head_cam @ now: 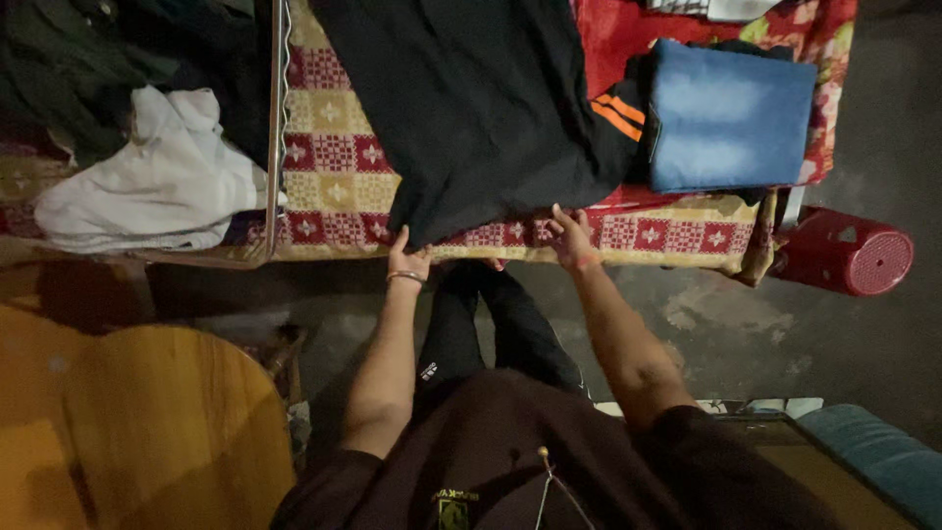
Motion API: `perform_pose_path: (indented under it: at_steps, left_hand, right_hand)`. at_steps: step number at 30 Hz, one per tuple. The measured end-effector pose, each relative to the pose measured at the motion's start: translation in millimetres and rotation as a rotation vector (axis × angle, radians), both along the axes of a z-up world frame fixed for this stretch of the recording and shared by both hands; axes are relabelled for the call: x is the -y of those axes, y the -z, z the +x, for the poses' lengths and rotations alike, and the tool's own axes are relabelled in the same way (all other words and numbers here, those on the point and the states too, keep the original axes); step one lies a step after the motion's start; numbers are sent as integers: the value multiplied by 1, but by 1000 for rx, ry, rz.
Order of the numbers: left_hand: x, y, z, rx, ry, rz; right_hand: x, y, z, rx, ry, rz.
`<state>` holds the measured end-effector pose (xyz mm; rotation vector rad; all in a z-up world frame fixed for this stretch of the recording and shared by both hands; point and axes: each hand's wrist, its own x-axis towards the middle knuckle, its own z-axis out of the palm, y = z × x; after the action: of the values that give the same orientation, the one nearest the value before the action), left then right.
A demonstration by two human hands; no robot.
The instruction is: The person folds several garments on a patterned surface. They fold a striped shirt, a black t-shirt, a green shirt, and a black jacket, placing each folded item into a pile.
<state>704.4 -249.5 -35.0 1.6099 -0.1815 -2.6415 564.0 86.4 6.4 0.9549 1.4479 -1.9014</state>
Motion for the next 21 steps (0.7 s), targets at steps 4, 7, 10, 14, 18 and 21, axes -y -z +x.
perform_pose_path:
  at_steps: [4,7,10,14,18,21]
  left_hand:
    - [-13,4,8,37,-196,94]
    - [-32,2,17,32,-184,77]
    - [-45,0,33,-66,-168,44]
    - [-29,1,43,-1,-125,-39]
    - [-19,5,19,116,-146,-313]
    - [-37,-7,-28,-91,-94,-1060]
  right_hand:
    - [35,-1,12,122,81,-263]
    - [74,-3,26,348,103,-378]
    - [97,0,34,268,98,-722]
    - [107,11,32,173,255,-831]
    - [84,19,41,324,91,-499]
    - [77,27,55,270,-23,40]
